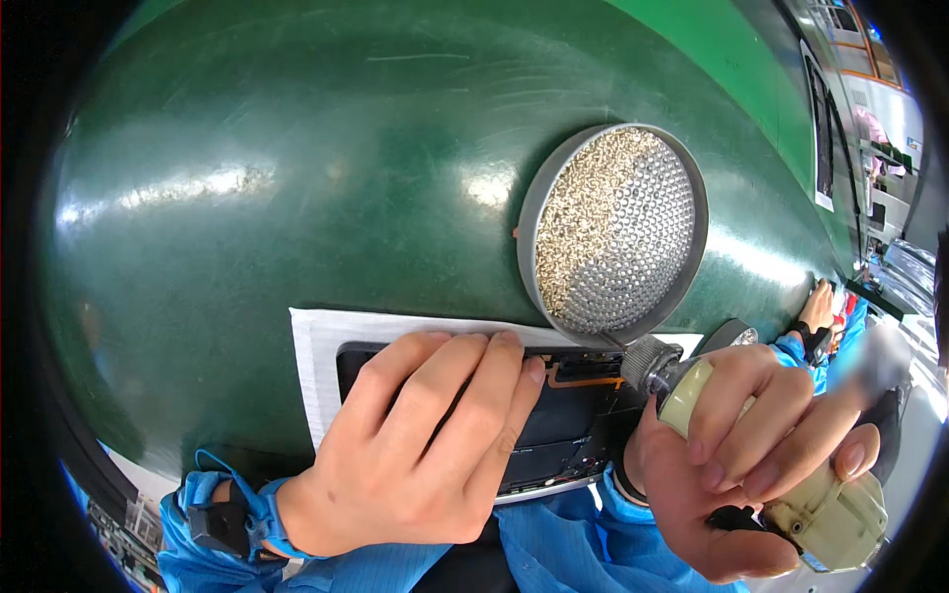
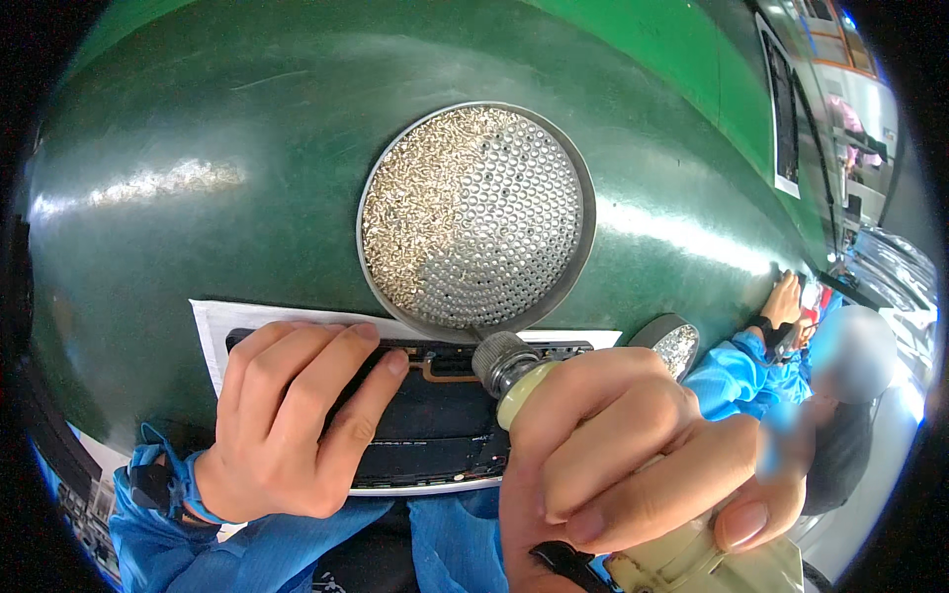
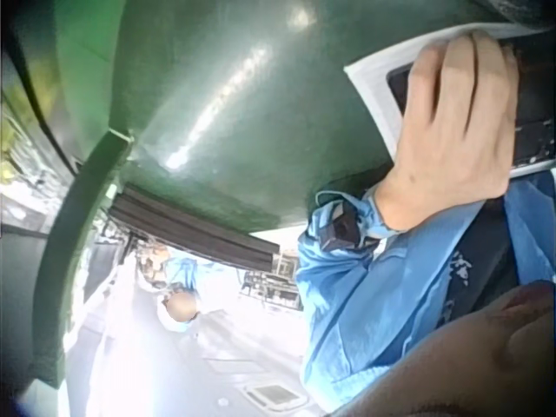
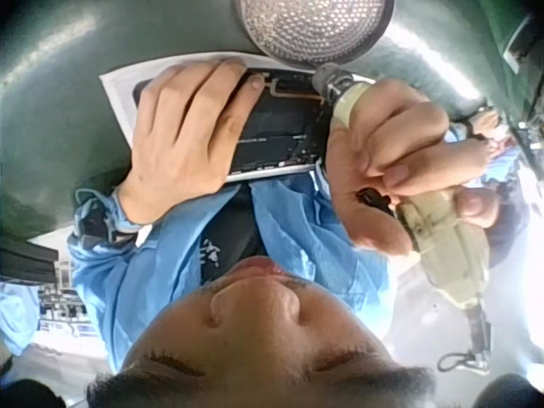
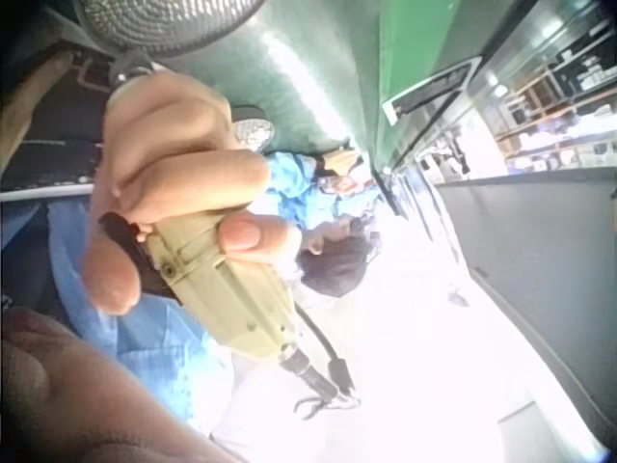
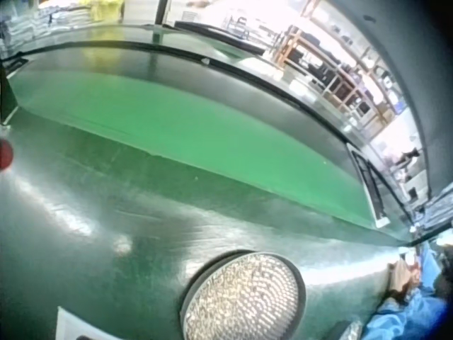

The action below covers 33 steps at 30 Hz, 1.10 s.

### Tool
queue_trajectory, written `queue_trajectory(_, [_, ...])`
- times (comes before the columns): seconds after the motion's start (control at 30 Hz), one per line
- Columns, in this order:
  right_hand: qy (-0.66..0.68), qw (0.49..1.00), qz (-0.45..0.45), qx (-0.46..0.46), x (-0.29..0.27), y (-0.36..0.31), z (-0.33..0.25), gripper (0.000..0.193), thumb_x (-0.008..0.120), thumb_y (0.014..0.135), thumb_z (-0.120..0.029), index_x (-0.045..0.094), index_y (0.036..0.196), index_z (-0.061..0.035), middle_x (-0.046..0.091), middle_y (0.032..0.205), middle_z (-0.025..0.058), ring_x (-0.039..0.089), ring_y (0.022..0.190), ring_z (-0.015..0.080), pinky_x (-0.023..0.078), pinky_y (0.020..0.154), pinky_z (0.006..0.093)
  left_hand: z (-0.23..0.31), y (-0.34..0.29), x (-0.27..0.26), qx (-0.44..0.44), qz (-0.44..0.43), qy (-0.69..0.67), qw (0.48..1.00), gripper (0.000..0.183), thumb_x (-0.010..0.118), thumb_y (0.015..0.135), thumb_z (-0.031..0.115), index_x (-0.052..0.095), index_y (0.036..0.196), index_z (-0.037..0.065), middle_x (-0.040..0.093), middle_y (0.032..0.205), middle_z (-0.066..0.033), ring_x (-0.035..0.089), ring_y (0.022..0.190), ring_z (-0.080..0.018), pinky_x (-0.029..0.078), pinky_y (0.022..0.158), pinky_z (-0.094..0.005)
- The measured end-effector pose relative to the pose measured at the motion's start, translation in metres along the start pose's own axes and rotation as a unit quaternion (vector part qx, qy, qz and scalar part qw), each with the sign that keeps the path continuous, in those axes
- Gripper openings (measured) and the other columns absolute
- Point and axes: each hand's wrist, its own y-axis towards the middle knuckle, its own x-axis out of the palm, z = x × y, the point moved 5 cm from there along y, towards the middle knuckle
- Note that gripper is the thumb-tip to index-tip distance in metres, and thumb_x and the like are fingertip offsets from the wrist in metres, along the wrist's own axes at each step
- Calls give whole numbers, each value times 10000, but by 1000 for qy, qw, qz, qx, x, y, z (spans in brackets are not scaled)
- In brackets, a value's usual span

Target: The person assembles a tablet computer by installing internal circuit boards into the tablet housing and securing them with screws from a tray of screws, using an electric screwdriver.

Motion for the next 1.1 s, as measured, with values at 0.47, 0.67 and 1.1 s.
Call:
queue_trajectory(0.47, [-15, 997, -67, 44, 11, 0, -32, 674, 708, 986, -396, 376, 1438, -23, 504, 952, 30, 506, 669, 135, 462, 483, 256, 7, -2, -1, 6, 4, 16, 1000, 414, 729, 684, 125, 785, 1062, -36, 671, 1185, -174, 609, 1057, -316, 550, 863, -427])
queue_trajectory(0.67, [24, 999, -25, 17, 29, -14, -18, 630, 717, 988, -376, 392, 1389, -16, 509, 939, 39, 514, 664, 134, 455, 460, 252, 7, -2, 1, -12, -10, -6, 1000, 396, 743, 699, 105, 786, 1067, -34, 663, 1204, -159, 604, 1085, -304, 548, 882, -422])
queue_trajectory(1.1, [20, 997, -65, 21, 27, -12, -15, 621, 704, 999, -364, 373, 1391, -14, 507, 948, 49, 519, 671, 145, 451, 471, 264, 8, -2, 4, -1, -3, -5, 1000, 357, 732, 740, 130, 791, 1062, -14, 654, 1210, -133, 613, 1095, -282, 556, 888, -418])
